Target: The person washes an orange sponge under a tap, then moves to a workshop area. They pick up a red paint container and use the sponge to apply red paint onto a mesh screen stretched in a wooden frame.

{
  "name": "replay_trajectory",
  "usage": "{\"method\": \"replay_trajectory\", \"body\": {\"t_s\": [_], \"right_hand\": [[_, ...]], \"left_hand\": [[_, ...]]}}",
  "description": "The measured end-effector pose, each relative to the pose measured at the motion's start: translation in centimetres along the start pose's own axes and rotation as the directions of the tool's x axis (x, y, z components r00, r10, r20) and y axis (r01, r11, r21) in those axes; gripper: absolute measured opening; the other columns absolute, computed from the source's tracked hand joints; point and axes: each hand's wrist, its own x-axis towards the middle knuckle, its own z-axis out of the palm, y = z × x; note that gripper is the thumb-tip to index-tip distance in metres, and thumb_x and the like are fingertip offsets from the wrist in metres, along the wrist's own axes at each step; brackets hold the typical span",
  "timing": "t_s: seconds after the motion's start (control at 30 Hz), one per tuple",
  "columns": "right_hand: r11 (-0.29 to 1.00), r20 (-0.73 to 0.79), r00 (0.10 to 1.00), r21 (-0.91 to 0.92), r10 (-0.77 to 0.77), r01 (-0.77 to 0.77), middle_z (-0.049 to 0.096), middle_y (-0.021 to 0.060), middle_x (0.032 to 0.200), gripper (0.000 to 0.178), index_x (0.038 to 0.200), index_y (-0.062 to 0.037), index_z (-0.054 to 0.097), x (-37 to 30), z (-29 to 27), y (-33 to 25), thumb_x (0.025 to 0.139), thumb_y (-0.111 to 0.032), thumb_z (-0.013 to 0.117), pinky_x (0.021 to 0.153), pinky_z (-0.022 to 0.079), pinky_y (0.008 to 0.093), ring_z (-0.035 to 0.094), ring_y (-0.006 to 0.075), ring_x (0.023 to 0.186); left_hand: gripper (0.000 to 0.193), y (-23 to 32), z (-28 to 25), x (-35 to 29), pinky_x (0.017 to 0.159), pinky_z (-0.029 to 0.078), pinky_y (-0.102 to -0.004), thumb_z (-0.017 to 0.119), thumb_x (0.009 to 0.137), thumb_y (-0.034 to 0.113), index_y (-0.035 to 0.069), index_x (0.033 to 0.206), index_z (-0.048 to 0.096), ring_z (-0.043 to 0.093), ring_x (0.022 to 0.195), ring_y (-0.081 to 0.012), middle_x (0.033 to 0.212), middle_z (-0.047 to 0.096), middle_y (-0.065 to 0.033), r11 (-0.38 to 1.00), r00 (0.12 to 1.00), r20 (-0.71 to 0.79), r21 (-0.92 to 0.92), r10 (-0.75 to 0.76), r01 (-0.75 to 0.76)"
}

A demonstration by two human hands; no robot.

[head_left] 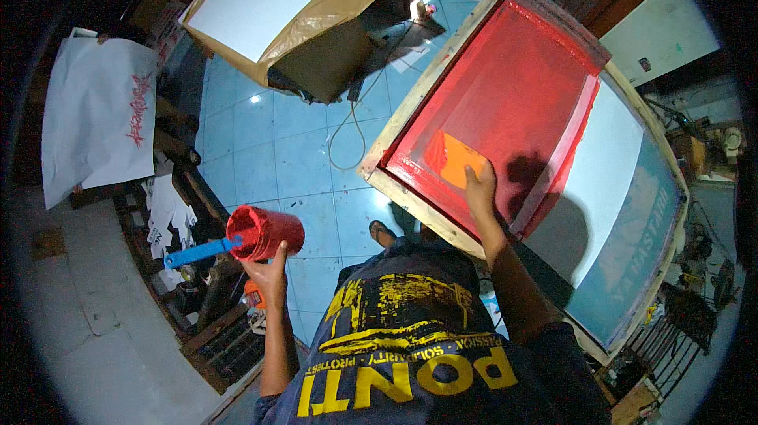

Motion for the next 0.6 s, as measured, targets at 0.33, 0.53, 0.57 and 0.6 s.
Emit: {"method": "replay_trajectory", "body": {"t_s": [0.33,0.53,0.57,0.6], "right_hand": [[1.0,-0.011,1.0,-0.028,-0.013,0.013,0.058,0.0238,0.108,0.034,0.11,0.0014,0.054,-1.8,7.7,-1.3,0.079,-0.01,0.065,0.089,0.042,0.0445,0.054,0.0407,0.103],[0.694,0.191,0.883,0.555,0.43,-0.458,0.057,0.0158,0.115,0.034,0.119,0.0003,0.048,-2.1,7.8,-2.5,0.085,0.002,0.056,0.093,0.044,0.0405,0.056,0.0302,0.106],[0.653,0.25,0.857,0.563,0.45,-0.507,0.055,0.0139,0.119,0.037,0.122,-0.0017,0.045,-2.2,7.5,-3.1,0.087,0.002,0.054,0.094,0.043,0.0386,0.054,0.0277,0.109],[0.612,0.314,0.828,0.561,0.465,-0.557,0.053,0.012,0.123,0.039,0.126,-0.0036,0.042,-2.2,6.8,-4.9,0.088,0.002,0.053,0.095,0.042,0.0367,0.053,0.0252,0.112]], "left_hand": [[0.078,1.1,-1.8,-3.3,0.098,0.041,-0.0381,0.08,0.071,0.009,-0.003,0.133,0.035,0.052,0.113,-0.026,0.128,0.048,-0.0178,0.991,0.989,-0.056,0.013,-0.134,0.135],[0.077,1.6,-0.9,-3.6,0.099,0.039,-0.0379,0.08,0.07,0.008,-0.003,0.132,0.035,0.051,0.113,-0.0264,0.129,0.047,-0.0181,0.987,0.988,-0.052,0.06,-0.143,0.146],[0.078,1.2,-0.9,-3.5,0.099,0.039,-0.0379,0.08,0.07,0.008,-0.003,0.132,0.034,0.051,0.114,-0.0265,0.129,0.047,-0.0181,0.985,0.991,-0.055,0.11,-0.124,0.13],[0.078,0.9,-1.0,-3.7,0.1,0.038,-0.0379,0.08,0.07,0.008,-0.003,0.132,0.034,0.05,0.114,-0.0265,0.128,0.047,-0.0181,0.98,0.992,-0.063,0.16,-0.111,0.12]]}}
